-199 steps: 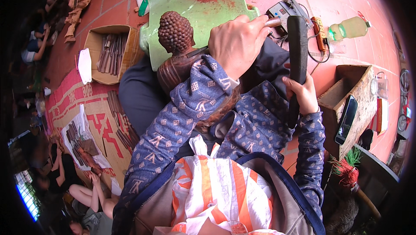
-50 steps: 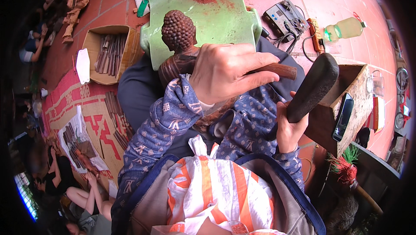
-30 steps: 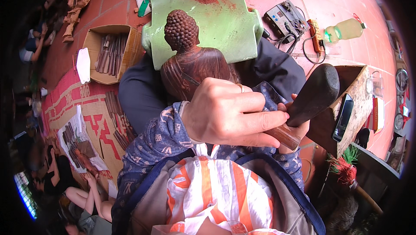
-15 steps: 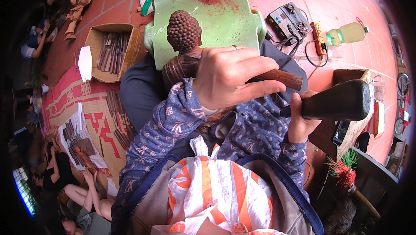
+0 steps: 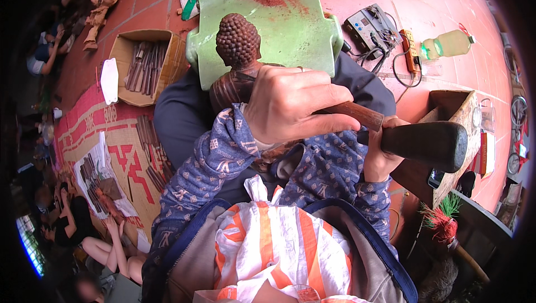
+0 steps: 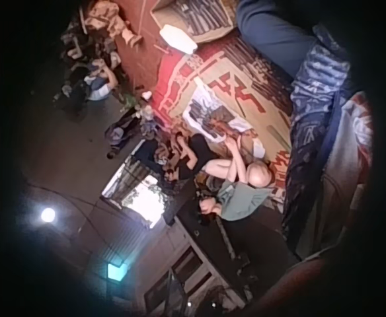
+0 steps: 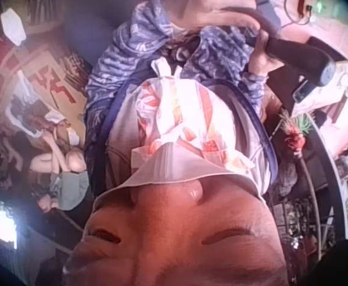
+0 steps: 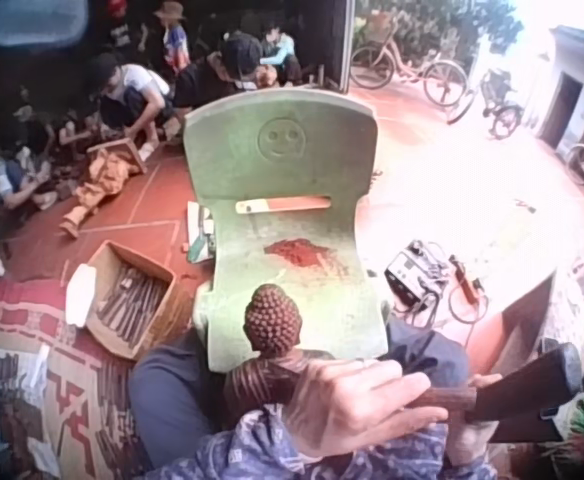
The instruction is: The person carves a wooden Buddha statue using a chisel and mallet. They hold the statue on their lap and strike the chisel to shape the wood, occasionally rotating the piece to access different areas.
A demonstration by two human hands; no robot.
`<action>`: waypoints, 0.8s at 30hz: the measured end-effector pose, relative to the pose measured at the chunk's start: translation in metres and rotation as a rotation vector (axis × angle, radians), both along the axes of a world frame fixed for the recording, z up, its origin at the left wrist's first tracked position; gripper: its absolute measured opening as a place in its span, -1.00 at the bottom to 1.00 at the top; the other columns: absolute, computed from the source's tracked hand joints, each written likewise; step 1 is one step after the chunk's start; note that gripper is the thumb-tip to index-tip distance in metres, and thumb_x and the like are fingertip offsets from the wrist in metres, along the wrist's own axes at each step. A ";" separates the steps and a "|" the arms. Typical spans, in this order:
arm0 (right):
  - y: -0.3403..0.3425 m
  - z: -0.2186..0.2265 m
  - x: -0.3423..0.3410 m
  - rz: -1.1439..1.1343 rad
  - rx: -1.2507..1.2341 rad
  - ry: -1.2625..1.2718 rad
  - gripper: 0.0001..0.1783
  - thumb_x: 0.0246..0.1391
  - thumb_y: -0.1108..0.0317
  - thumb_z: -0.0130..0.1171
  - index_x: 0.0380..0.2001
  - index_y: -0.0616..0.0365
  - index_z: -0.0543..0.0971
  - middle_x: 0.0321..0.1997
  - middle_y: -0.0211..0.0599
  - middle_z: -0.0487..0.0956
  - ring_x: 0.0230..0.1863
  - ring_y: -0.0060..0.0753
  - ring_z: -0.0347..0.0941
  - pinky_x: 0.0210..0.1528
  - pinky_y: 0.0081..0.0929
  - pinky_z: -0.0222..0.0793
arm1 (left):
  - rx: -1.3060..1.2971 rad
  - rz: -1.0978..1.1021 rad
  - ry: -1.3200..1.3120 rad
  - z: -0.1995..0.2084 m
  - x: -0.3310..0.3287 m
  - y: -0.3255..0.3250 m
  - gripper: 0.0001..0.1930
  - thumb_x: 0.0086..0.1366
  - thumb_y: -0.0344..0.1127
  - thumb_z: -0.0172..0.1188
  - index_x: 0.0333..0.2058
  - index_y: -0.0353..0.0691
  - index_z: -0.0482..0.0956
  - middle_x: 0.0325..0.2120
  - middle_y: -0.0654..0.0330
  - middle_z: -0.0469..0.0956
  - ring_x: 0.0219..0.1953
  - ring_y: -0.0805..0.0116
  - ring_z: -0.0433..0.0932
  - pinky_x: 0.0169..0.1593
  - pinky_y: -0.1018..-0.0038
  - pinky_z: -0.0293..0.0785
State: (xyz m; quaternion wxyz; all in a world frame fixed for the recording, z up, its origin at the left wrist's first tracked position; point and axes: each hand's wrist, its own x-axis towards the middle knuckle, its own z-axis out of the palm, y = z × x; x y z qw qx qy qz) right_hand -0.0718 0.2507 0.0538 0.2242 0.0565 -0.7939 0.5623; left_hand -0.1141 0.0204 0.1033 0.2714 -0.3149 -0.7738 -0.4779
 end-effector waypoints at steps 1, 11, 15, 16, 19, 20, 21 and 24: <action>0.007 -0.007 0.004 -0.020 0.088 0.006 -0.74 -0.01 0.60 0.21 -0.19 0.31 0.50 -0.22 -0.32 0.52 -0.19 -0.50 0.43 -0.04 -0.50 0.35 | 0.006 -0.016 0.006 0.001 -0.001 0.000 -0.70 -0.01 -0.06 0.38 -0.44 -0.15 0.61 -0.69 0.25 0.43 -0.66 0.26 0.49 -0.56 0.41 0.39; -0.006 0.011 0.005 -0.017 0.268 0.036 -0.73 0.02 0.40 0.23 -0.25 0.23 0.40 -0.32 -0.41 0.39 -0.29 -0.54 0.32 -0.19 -0.54 0.29 | 0.081 -0.061 0.081 0.005 0.005 -0.011 -0.67 -0.05 -0.04 0.40 -0.42 -0.15 0.60 -0.70 0.30 0.39 -0.69 0.34 0.44 -0.62 0.46 0.29; 0.007 0.014 0.002 0.019 0.297 -0.039 -0.70 0.05 0.24 0.24 -0.29 0.20 0.41 -0.35 -0.43 0.37 -0.32 -0.56 0.31 -0.25 -0.56 0.27 | 0.010 -0.115 0.120 0.018 0.016 0.004 -0.65 -0.09 -0.02 0.39 -0.44 -0.12 0.57 -0.70 0.32 0.31 -0.67 0.38 0.44 -0.62 0.46 0.29; 0.002 0.013 0.003 0.004 0.229 -0.075 -0.69 0.06 0.21 0.24 -0.31 0.19 0.41 -0.36 -0.44 0.36 -0.33 -0.57 0.30 -0.27 -0.56 0.26 | 0.004 -0.091 0.113 0.016 0.015 0.004 -0.65 -0.09 -0.02 0.39 -0.43 -0.11 0.57 -0.69 0.32 0.31 -0.67 0.37 0.44 -0.62 0.46 0.30; -0.009 0.018 0.002 0.074 0.090 0.016 -0.85 -0.01 0.56 0.21 -0.41 0.23 0.42 -0.44 -0.43 0.36 -0.40 -0.59 0.27 -0.30 -0.61 0.23 | -0.003 -0.040 0.076 0.009 0.008 0.002 -0.67 -0.06 -0.01 0.38 -0.44 -0.11 0.58 -0.69 0.30 0.36 -0.66 0.32 0.46 -0.59 0.44 0.35; -0.011 0.019 0.002 0.058 0.060 0.012 -0.83 -0.04 0.68 0.19 -0.47 0.23 0.42 -0.49 -0.45 0.34 -0.45 -0.61 0.23 -0.34 -0.65 0.21 | 0.006 -0.036 0.072 0.008 0.006 0.001 -0.67 -0.04 -0.01 0.38 -0.44 -0.11 0.58 -0.69 0.30 0.37 -0.66 0.32 0.47 -0.59 0.44 0.36; -0.013 0.022 0.003 0.057 0.045 0.011 -0.81 -0.07 0.68 0.20 -0.45 0.23 0.41 -0.46 -0.45 0.34 -0.41 -0.61 0.24 -0.30 -0.65 0.22 | 0.013 -0.033 0.068 0.007 0.003 -0.001 -0.68 -0.03 -0.01 0.38 -0.44 -0.12 0.59 -0.69 0.29 0.38 -0.65 0.31 0.47 -0.58 0.44 0.36; -0.014 0.023 0.005 -0.030 0.034 -0.030 -0.80 -0.08 0.67 0.21 -0.43 0.23 0.41 -0.45 -0.45 0.34 -0.39 -0.59 0.24 -0.28 -0.64 0.22 | 0.017 -0.021 0.053 0.006 0.002 -0.003 -0.69 0.00 -0.01 0.37 -0.46 -0.12 0.59 -0.69 0.28 0.41 -0.65 0.29 0.48 -0.57 0.43 0.38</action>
